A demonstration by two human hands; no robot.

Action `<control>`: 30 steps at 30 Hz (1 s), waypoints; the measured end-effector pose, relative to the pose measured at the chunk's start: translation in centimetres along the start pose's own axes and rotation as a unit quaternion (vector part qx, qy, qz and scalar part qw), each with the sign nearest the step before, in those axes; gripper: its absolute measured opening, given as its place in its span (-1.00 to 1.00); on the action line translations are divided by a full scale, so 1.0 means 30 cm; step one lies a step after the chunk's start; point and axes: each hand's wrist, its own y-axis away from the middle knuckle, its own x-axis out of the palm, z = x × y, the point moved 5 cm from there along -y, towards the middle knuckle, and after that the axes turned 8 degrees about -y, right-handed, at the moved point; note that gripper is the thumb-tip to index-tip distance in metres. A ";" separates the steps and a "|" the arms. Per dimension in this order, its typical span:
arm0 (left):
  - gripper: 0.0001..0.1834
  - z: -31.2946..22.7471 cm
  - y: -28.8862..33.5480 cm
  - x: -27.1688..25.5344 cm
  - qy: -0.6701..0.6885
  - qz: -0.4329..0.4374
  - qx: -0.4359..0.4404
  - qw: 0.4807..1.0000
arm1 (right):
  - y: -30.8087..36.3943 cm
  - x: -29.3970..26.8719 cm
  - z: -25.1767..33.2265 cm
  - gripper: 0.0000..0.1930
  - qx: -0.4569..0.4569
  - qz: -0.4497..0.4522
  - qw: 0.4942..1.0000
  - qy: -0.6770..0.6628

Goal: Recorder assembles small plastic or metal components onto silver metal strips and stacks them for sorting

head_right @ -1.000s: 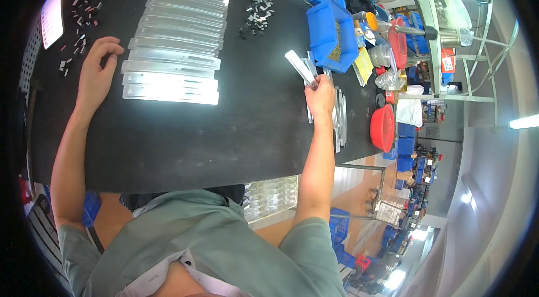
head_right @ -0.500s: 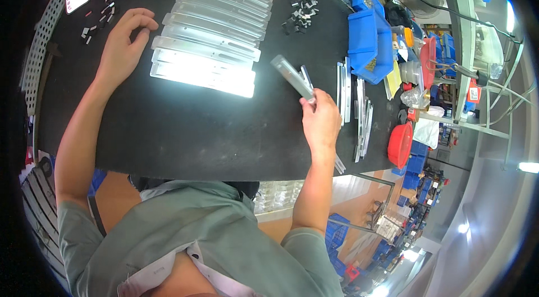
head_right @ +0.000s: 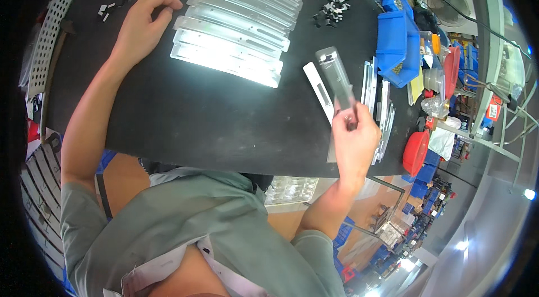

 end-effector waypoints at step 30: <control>-0.89 -0.067 -0.016 -0.011 -0.035 -0.001 0.088 0.995 | 0.332 0.304 0.274 -0.70 -0.297 0.188 0.926 -0.137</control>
